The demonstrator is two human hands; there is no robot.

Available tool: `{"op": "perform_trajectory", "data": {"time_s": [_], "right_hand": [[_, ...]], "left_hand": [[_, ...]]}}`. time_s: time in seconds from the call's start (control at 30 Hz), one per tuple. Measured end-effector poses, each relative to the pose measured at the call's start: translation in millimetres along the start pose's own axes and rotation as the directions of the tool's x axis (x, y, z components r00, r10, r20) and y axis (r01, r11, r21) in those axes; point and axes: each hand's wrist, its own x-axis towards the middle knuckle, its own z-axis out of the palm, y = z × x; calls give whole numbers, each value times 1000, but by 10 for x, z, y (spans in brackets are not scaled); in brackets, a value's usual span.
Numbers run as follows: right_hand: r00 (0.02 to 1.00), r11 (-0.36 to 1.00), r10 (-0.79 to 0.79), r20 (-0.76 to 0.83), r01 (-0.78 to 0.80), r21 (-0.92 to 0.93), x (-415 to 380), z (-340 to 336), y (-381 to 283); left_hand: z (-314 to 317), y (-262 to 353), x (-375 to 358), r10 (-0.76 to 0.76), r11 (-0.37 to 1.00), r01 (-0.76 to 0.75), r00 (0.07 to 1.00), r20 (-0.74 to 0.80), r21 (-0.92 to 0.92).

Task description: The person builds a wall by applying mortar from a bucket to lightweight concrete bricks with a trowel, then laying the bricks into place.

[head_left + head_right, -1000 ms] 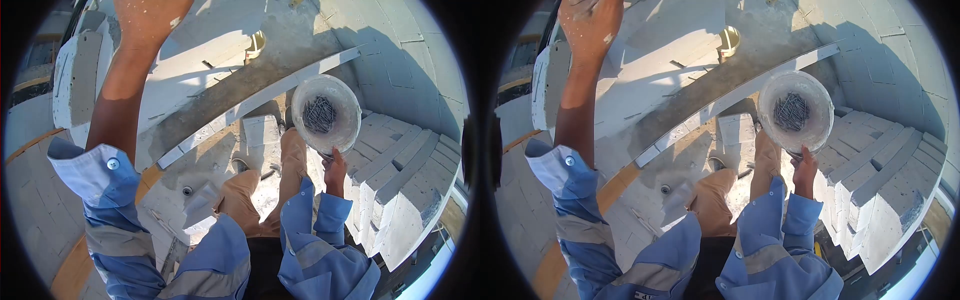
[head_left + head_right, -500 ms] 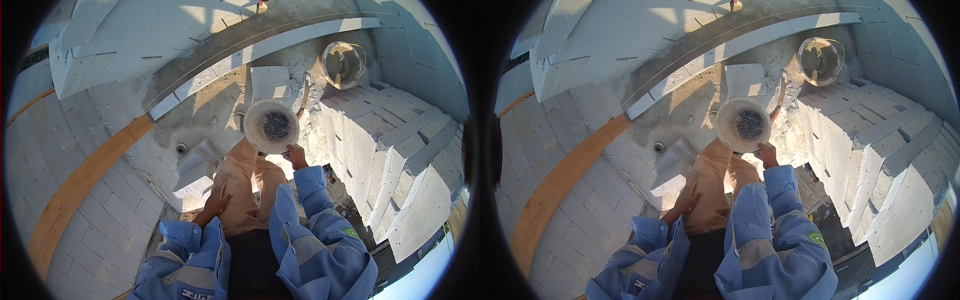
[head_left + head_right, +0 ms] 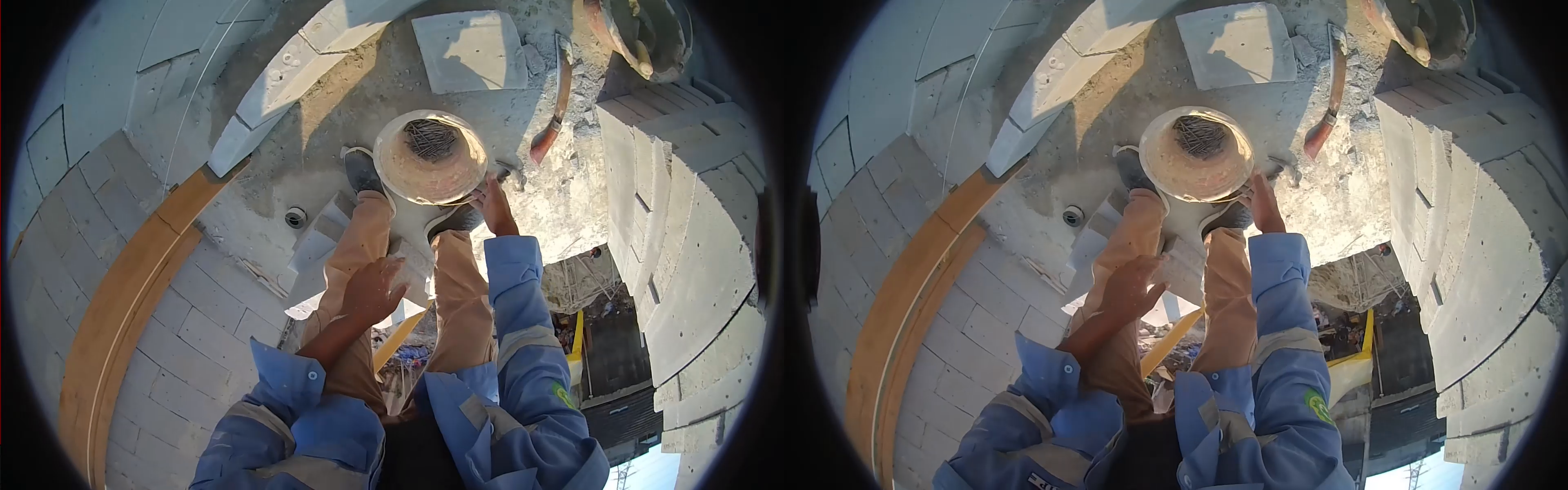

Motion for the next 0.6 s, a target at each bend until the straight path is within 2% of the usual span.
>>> {"op": "perform_trajectory", "data": {"time_s": [0.07, 0.1, 0.13, 0.17, 0.23, 0.27, 0.3, 0.37, 0.43, 0.47, 0.5, 0.53, 0.57, 0.6], "right_hand": [[992, 903, 74, -98, -25, 428, -117, -264, 72], [943, 954, 109, -313, -11, 299, 2, -454, 261], [847, 986, 117, -519, -38, 160, 94, -654, 481], [764, 988, 56, -642, -136, -76, 207, -789, 647], [702, 868, -165, -693, -231, -440, 387, -919, 878], [669, 748, -298, -681, -280, -602, 457, -877, 862], [668, 750, -282, -689, -295, -593, 506, -775, 806], [594, 520, -446, -670, -437, -734, 590, -551, 720], [600, 505, -416, -683, -472, -723, 791, -599, 801], [606, 494, -394, -691, -495, -715, 892, -588, 830], [636, 534, -304, -710, -503, -679, 941, -602, 787], [711, 575, -194, -676, -476, -665, 903, -612, 699], [678, 566, -242, -694, -482, -669, 861, -542, 668], [644, 560, -295, -706, -482, -674, 859, -504, 655]], "left_hand": [[-31, -120, 765, 49, 995, -50, 999, 14, 85], [-15, -211, 1180, 177, 945, -149, 982, -71, 291], [36, -283, 1627, 96, 937, -80, 995, -32, 341], [35, -303, 2033, 169, 896, -120, 983, -77, 428], [234, -442, 2746, 175, 834, -120, 983, -52, 538], [290, -432, 2989, 178, 802, -114, 983, -52, 587], [278, -342, 3184, 160, 818, -107, 986, -44, 565], [340, -334, 3439, 126, 835, -93, 992, -25, 542], [450, -414, 3640, 305, 868, -145, 911, -279, 476], [478, -457, 3721, 297, 868, -137, 914, -278, 478], [487, -519, 3773, 407, 810, -204, 870, -277, 550], [462, -537, 3754, 513, 738, -263, 817, -263, 621], [453, -518, 3695, 507, 734, -252, 821, -262, 631], [415, -449, 3606, 458, 728, -233, 865, -204, 645]]}}
